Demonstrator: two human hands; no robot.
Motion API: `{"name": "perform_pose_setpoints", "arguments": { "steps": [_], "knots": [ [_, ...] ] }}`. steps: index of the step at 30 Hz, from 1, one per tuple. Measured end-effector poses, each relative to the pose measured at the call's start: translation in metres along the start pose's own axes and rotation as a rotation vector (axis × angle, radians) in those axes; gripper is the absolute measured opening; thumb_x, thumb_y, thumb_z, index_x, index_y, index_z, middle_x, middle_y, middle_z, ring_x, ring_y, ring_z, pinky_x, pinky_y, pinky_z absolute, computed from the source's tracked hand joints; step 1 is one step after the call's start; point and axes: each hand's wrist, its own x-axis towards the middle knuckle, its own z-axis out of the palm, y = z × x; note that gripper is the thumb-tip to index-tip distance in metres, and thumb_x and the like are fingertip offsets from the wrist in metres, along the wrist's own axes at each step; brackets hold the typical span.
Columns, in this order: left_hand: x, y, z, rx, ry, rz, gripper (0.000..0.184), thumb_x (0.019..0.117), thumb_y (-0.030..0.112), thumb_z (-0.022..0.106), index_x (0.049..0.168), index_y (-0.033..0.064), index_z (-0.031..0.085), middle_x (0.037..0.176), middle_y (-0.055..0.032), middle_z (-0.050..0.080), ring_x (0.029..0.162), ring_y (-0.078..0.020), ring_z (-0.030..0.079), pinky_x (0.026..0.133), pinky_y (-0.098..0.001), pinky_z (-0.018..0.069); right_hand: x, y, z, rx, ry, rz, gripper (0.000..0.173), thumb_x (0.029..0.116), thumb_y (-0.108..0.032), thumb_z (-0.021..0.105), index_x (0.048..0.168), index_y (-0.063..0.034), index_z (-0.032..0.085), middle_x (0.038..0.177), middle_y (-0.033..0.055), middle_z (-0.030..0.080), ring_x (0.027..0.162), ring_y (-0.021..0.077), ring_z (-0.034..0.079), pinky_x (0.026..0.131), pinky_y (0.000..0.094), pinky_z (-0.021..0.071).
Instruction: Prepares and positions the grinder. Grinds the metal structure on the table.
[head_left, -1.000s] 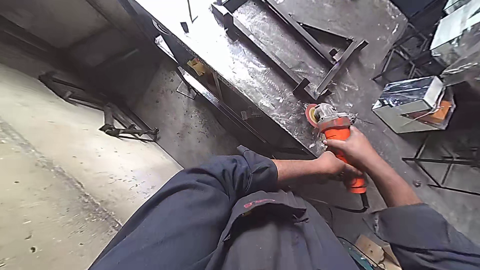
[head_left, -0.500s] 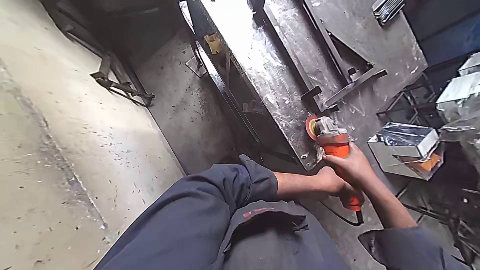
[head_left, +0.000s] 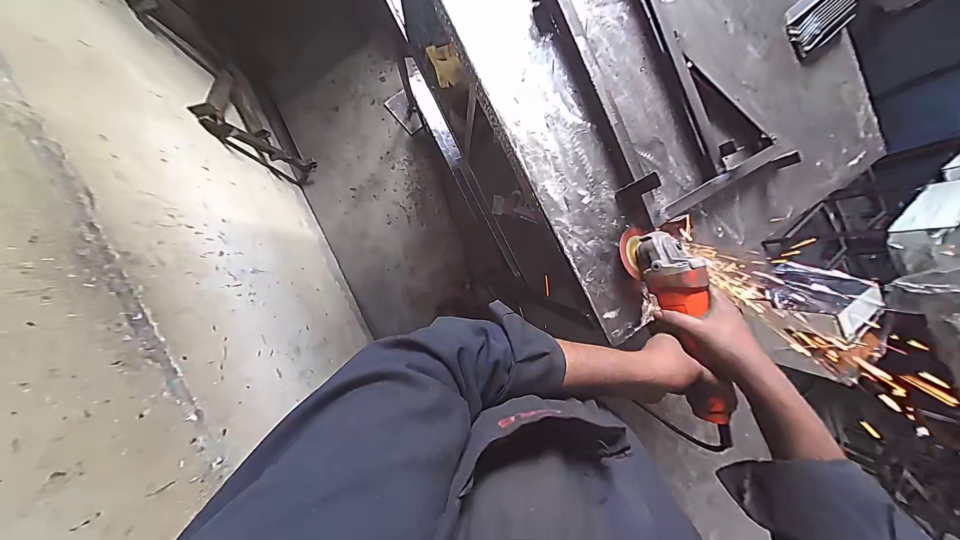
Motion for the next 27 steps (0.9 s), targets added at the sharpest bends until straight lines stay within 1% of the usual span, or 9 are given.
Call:
{"name": "perform_pose_setpoints", "arguments": {
  "steps": [4, 9, 11, 14, 16, 18, 20, 24, 27],
  "knots": [
    [0.001, 0.003, 0.000, -0.004, -0.002, -0.020, 0.042, 0.0828, 0.014, 0.083, 0.116, -0.0005, 0.062, 0.107, -0.0131, 0.069, 0.097, -0.0206, 0.069, 0.087, -0.0422, 0.0573, 0.000, -0.004, -0.003, -0.011, -0.026, 0.015, 0.091, 0.0684, -0.051, 0.083, 0.141, -0.0084, 0.050, 0.117, 0.0119, 0.067, 0.106, 0.0223, 0.067, 0.093, 0.0500, 0.0539],
    [-0.001, 0.006, -0.002, -0.002, -0.003, -0.018, 0.038, 0.0842, 0.016, 0.082, 0.113, -0.0002, 0.063, 0.103, -0.0117, 0.070, 0.095, -0.0198, 0.069, 0.085, -0.0419, 0.0571, 0.004, -0.009, -0.003, -0.021, -0.037, 0.012, 0.086, 0.0688, -0.050, 0.082, 0.138, -0.0089, 0.052, 0.115, 0.0116, 0.068, 0.104, 0.0231, 0.067, 0.091, 0.0512, 0.0539],
    [0.000, 0.006, -0.003, 0.008, -0.003, -0.020, 0.038, 0.0850, 0.017, 0.081, 0.114, -0.0007, 0.064, 0.104, -0.0122, 0.070, 0.096, -0.0202, 0.069, 0.086, -0.0426, 0.0570, 0.006, -0.007, -0.002, -0.014, -0.032, 0.004, 0.087, 0.0681, -0.051, 0.082, 0.137, -0.0074, 0.052, 0.115, 0.0116, 0.068, 0.104, 0.0221, 0.067, 0.091, 0.0498, 0.0545],
    [-0.003, 0.009, -0.004, 0.013, -0.021, -0.029, 0.039, 0.0873, 0.016, 0.079, 0.117, -0.0006, 0.062, 0.107, -0.0119, 0.069, 0.097, -0.0191, 0.068, 0.087, -0.0411, 0.0561, -0.001, -0.015, -0.004, -0.035, -0.029, 0.024, 0.090, 0.0695, -0.051, 0.082, 0.140, -0.0057, 0.048, 0.119, 0.0083, 0.067, 0.106, 0.0152, 0.066, 0.095, 0.0413, 0.0530],
    [-0.002, 0.008, -0.003, 0.012, -0.022, -0.024, 0.039, 0.0873, 0.015, 0.079, 0.118, -0.0012, 0.062, 0.108, -0.0129, 0.069, 0.099, -0.0196, 0.068, 0.088, -0.0413, 0.0566, -0.001, -0.013, -0.003, -0.060, -0.020, 0.036, 0.087, 0.0695, -0.050, 0.082, 0.139, -0.0073, 0.049, 0.117, 0.0084, 0.068, 0.105, 0.0167, 0.067, 0.093, 0.0434, 0.0537],
    [-0.002, 0.007, -0.003, 0.028, -0.020, -0.037, 0.041, 0.0867, 0.015, 0.079, 0.119, -0.0018, 0.061, 0.110, -0.0142, 0.069, 0.101, -0.0212, 0.068, 0.089, -0.0426, 0.0563, 0.002, -0.007, -0.001, -0.069, -0.016, 0.046, 0.087, 0.0692, -0.050, 0.082, 0.138, -0.0076, 0.051, 0.115, 0.0126, 0.068, 0.105, 0.0244, 0.067, 0.092, 0.0523, 0.0537],
    [-0.001, 0.007, -0.004, 0.030, -0.015, -0.042, 0.042, 0.0863, 0.016, 0.080, 0.119, -0.0027, 0.062, 0.112, -0.0156, 0.069, 0.103, -0.0231, 0.068, 0.092, -0.0447, 0.0557, 0.004, -0.007, -0.001, -0.091, -0.023, 0.044, 0.089, 0.0693, -0.053, 0.082, 0.139, -0.0075, 0.051, 0.115, 0.0142, 0.068, 0.106, 0.0273, 0.067, 0.092, 0.0551, 0.0525],
    [-0.001, 0.007, -0.006, 0.020, -0.016, -0.036, 0.040, 0.0849, 0.017, 0.081, 0.116, -0.0012, 0.063, 0.107, -0.0135, 0.070, 0.099, -0.0214, 0.070, 0.089, -0.0439, 0.0572, 0.007, -0.006, 0.000, -0.064, -0.020, 0.026, 0.089, 0.0681, -0.053, 0.082, 0.139, -0.0083, 0.051, 0.115, 0.0121, 0.068, 0.105, 0.0235, 0.068, 0.093, 0.0524, 0.0540],
    [-0.001, 0.010, -0.005, 0.043, -0.013, -0.044, 0.042, 0.0861, 0.019, 0.080, 0.118, -0.0015, 0.062, 0.110, -0.0149, 0.069, 0.103, -0.0234, 0.068, 0.091, -0.0460, 0.0557, 0.006, -0.010, -0.002, -0.070, -0.027, 0.031, 0.086, 0.0683, -0.052, 0.082, 0.137, -0.0083, 0.053, 0.114, 0.0110, 0.068, 0.105, 0.0226, 0.067, 0.092, 0.0508, 0.0541]
  ]
}}
